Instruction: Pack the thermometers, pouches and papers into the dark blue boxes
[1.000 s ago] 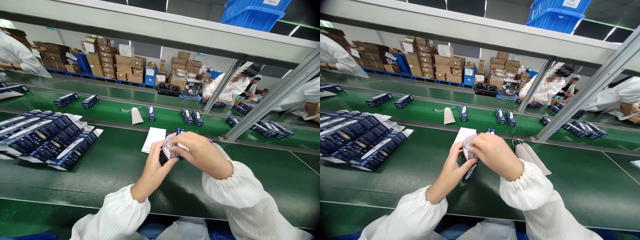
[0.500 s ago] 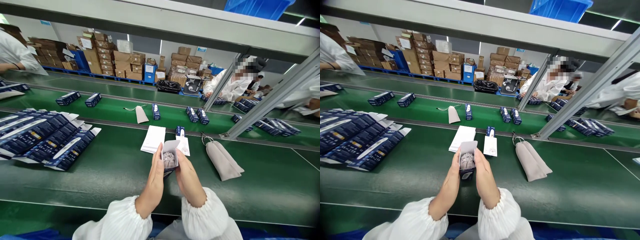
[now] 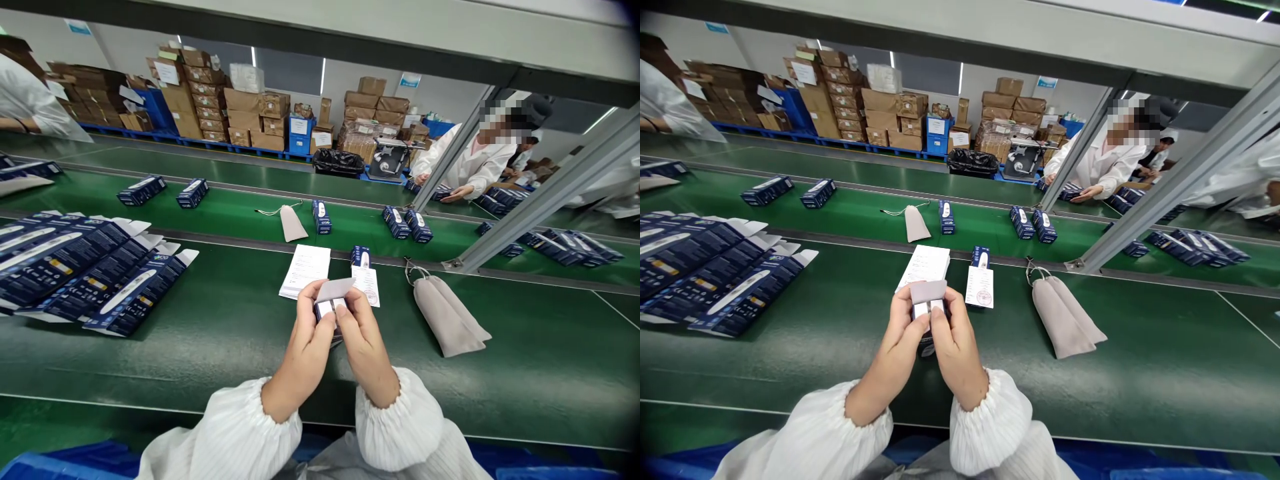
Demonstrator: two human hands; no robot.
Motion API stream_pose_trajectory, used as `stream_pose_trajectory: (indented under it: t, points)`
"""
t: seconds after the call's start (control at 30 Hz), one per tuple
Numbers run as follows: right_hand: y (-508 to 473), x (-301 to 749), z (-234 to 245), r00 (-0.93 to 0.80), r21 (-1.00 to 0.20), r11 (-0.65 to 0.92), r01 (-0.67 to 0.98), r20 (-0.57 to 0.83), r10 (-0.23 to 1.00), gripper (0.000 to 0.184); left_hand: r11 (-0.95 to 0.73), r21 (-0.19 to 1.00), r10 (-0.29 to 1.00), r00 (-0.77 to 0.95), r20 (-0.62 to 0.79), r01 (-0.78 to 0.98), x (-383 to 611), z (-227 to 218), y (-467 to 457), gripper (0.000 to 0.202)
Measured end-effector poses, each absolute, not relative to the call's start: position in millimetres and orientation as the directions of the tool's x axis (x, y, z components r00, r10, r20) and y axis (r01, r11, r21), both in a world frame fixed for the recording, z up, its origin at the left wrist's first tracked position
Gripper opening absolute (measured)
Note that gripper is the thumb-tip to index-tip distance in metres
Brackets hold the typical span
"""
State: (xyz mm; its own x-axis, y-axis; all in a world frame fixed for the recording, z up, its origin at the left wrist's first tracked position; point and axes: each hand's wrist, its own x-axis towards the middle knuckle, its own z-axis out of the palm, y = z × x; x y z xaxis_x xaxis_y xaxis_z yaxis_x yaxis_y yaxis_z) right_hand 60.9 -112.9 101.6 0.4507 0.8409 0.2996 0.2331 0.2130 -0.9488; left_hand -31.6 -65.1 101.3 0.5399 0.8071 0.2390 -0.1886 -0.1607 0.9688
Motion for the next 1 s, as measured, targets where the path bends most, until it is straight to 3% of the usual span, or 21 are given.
stream_pose_trajectory:
  t: [0.1, 0.2, 0.27, 0.33, 0.43, 0.53, 0.67, 0.73, 0.87, 1.0]
  points:
    - [-113, 76, 100, 0.35, -0.885, 0.34, 0.319, 0.444, 0.825, 0.02, -0.413, 0.899, 0.723, 0.547, 0.421, -0.146, -39, 107, -55, 0.025]
    - [-117, 98, 106, 0.093, -0.686, 0.468, 0.558, 0.612, 0.786, 0.028, -0.744, 0.668, 0.534, 0.591, 0.605, -0.013, -54, 112, -41, 0.012]
    - [-122, 110, 112, -0.061, -0.56, 0.51, 0.653, 0.633, 0.772, 0.041, -0.862, 0.505, 0.412, 0.634, 0.655, 0.039, -65, 113, -34, 0.018]
    - [-126, 114, 115, -0.124, -0.501, 0.513, 0.697, 0.62, 0.775, 0.048, -0.902, 0.43, 0.347, 0.671, 0.655, 0.047, -74, 110, -32, 0.032]
    - [-130, 111, 113, -0.112, -0.47, 0.475, 0.744, 0.614, 0.782, 0.049, -0.885, 0.46, 0.382, 0.684, 0.622, 0.076, -80, 104, -38, 0.043]
    - [-132, 106, 108, -0.076, -0.482, 0.462, 0.745, 0.627, 0.776, 0.05, -0.804, 0.59, 0.488, 0.644, 0.589, 0.07, -77, 101, -50, 0.038]
    - [-135, 103, 111, 0.023, -0.618, 0.403, 0.675, 0.564, 0.825, 0.035, -0.54, 0.841, 0.683, 0.565, 0.462, -0.035, -67, 107, -61, 0.016]
    - [-136, 101, 115, 0.09, -0.695, 0.36, 0.622, 0.521, 0.849, 0.023, -0.427, 0.9, 0.739, 0.541, 0.402, -0.086, -64, 111, -62, 0.009]
    - [-138, 98, 117, 0.08, -0.682, 0.356, 0.638, 0.52, 0.851, 0.01, -0.482, 0.874, 0.714, 0.552, 0.43, -0.057, -66, 112, -61, 0.007]
    - [-142, 104, 114, -0.077, -0.529, 0.442, 0.725, 0.575, 0.815, 0.018, -0.732, 0.681, 0.554, 0.582, 0.595, 0.001, -75, 102, -55, 0.017]
